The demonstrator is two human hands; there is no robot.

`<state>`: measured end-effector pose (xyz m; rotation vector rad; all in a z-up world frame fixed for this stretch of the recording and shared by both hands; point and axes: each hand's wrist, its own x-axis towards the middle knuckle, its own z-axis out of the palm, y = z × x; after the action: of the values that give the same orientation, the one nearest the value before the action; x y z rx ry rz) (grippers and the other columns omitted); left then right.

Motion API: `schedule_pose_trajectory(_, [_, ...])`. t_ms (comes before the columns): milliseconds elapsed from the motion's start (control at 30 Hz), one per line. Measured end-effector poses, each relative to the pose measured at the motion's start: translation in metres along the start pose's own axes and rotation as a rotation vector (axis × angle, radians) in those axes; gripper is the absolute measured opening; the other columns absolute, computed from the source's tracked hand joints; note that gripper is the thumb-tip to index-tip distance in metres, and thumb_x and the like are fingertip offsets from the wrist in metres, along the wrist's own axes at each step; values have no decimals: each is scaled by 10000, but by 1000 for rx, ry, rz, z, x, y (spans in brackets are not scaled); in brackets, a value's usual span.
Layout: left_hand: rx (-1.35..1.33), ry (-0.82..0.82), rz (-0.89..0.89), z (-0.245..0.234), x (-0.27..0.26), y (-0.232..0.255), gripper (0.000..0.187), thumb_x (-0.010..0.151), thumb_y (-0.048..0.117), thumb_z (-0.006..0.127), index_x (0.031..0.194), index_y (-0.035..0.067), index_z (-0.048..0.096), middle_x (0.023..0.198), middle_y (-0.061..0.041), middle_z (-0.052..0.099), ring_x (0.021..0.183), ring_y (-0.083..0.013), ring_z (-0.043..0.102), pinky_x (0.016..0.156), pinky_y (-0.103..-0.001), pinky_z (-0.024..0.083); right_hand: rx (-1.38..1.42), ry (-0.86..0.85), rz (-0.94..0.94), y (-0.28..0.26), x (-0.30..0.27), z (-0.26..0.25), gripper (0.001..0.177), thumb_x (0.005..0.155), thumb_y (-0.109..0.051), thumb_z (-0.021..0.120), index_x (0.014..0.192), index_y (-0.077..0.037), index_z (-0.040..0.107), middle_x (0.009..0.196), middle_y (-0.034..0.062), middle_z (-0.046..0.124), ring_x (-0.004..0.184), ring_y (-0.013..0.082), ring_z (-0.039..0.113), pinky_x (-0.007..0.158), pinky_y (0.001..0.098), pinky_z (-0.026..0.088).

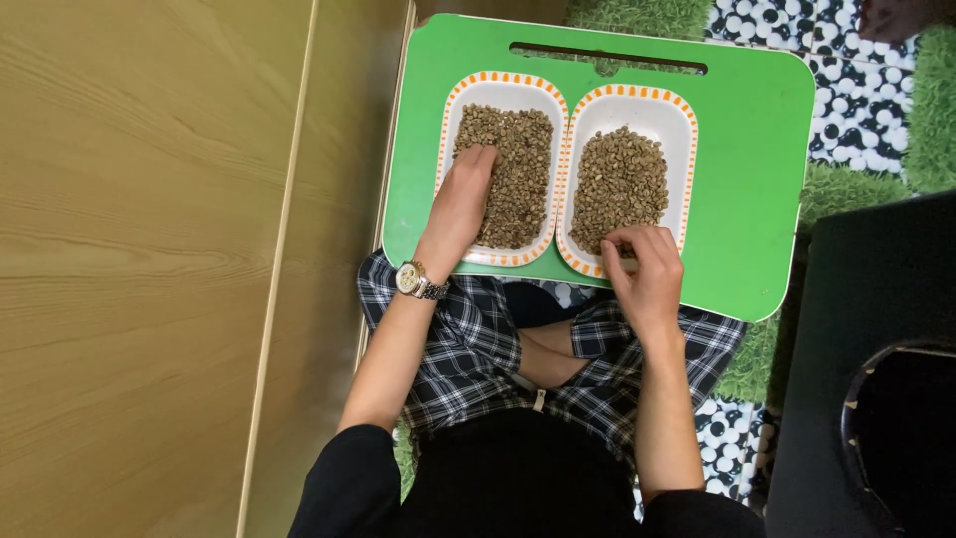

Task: The person sorts green coffee beans by hand, picking up debris from a bowl of beans and transferring it to a separate bowl.

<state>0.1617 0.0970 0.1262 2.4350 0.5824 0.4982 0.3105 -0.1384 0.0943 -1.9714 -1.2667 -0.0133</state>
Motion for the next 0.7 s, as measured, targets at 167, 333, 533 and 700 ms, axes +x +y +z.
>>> schedule_pose_trajectory(167, [11, -30, 3, 9, 2, -11, 280, 865, -170, 603, 1084, 1, 572, 909, -143, 575, 973, -377, 636, 826, -432, 549, 20, 22, -16, 11, -5, 3, 70, 950, -7, 769, 993, -37, 722, 910, 92, 708, 892, 310, 664, 786, 409, 554])
schedule_pose_trajectory(333, [54, -47, -17, 12, 3, -9, 287, 851, -123, 653, 1077, 33, 572, 915, -135, 587, 979, -371, 631, 842, -440, 544, 32, 36, -35, 20, -6, 7, 80, 938, -26, 776, 989, -57, 723, 902, 83, 706, 891, 313, 667, 781, 417, 555])
schedule_pose_trajectory(533, [5, -39, -13, 13, 3, -7, 248, 837, -117, 672, 978, 36, 536, 860, -149, 585, 936, -378, 632, 836, -454, 534, 40, 56, -47, 17, -4, 1, 84, 929, -41, 786, 974, -81, 727, 887, 57, 707, 877, 293, 677, 799, 397, 558])
schedule_pose_trajectory(700, [-24, -33, -22, 8, 4, -3, 207, 857, -96, 675, 964, 39, 561, 846, -146, 593, 938, -370, 636, 842, -446, 533, 32, 62, -43, 41, -12, 16, 88, 912, -49, 785, 960, -89, 723, 875, 65, 703, 853, 304, 670, 783, 418, 561])
